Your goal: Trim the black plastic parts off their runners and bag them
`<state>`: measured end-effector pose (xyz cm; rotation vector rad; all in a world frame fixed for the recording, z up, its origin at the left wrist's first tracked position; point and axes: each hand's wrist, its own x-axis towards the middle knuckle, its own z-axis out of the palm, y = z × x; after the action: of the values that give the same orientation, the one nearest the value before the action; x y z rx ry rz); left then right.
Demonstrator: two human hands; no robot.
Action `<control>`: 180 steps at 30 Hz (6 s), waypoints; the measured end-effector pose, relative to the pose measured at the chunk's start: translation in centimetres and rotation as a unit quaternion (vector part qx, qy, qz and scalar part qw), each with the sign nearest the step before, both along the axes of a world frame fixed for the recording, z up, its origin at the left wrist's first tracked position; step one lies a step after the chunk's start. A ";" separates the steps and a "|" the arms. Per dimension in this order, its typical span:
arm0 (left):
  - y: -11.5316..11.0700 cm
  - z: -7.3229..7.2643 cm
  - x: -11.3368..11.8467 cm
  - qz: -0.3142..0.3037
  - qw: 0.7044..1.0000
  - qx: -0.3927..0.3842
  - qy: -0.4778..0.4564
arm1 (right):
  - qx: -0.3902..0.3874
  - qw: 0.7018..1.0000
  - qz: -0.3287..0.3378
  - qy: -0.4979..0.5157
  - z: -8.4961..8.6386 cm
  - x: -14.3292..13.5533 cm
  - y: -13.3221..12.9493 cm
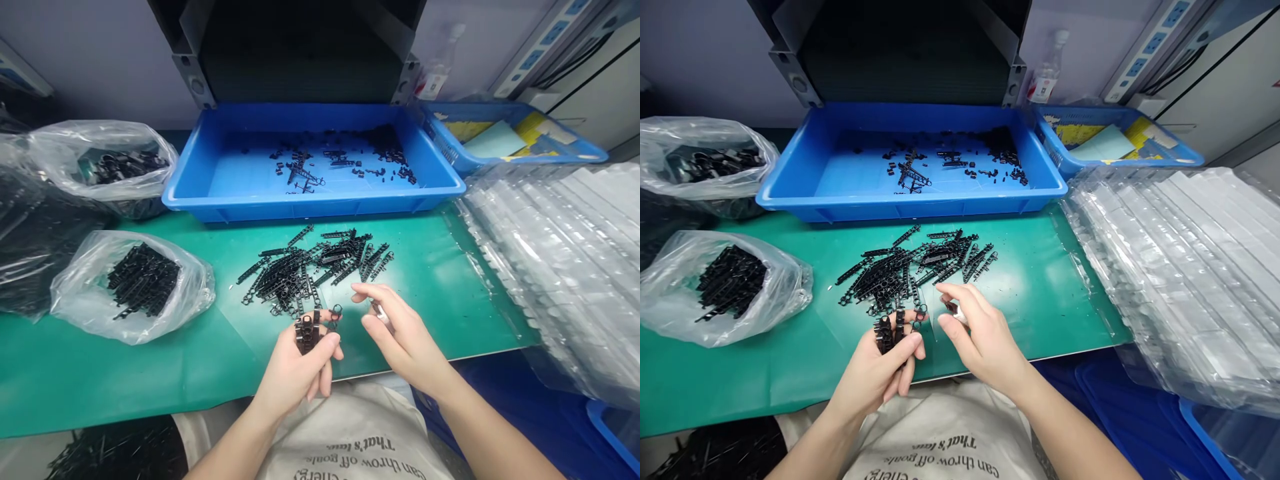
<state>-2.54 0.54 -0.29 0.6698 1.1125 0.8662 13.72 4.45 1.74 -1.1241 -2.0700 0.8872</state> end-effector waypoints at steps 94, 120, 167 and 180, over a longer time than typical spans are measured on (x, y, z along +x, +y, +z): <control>0.2 -1.2 0.4 0.007 0.999 0.028 0.027 | 0.010 0.979 0.082 -0.187 0.4 0.9 -1.2; -0.8 -1.8 1.0 0.061 0.991 0.054 0.109 | 0.090 0.973 0.036 -0.209 -0.3 -0.3 -2.5; -0.1 -0.4 -0.7 -0.072 0.994 -0.031 -0.072 | 0.056 0.955 0.192 -0.221 1.8 0.6 0.6; -0.1 -0.8 -0.4 0.035 0.999 -0.009 -0.035 | -0.061 0.985 0.077 -0.142 0.2 0.0 -1.4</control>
<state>-2.93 0.48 -1.06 0.5836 1.0841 0.9313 13.70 3.07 1.93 -1.2284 -2.3880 0.9872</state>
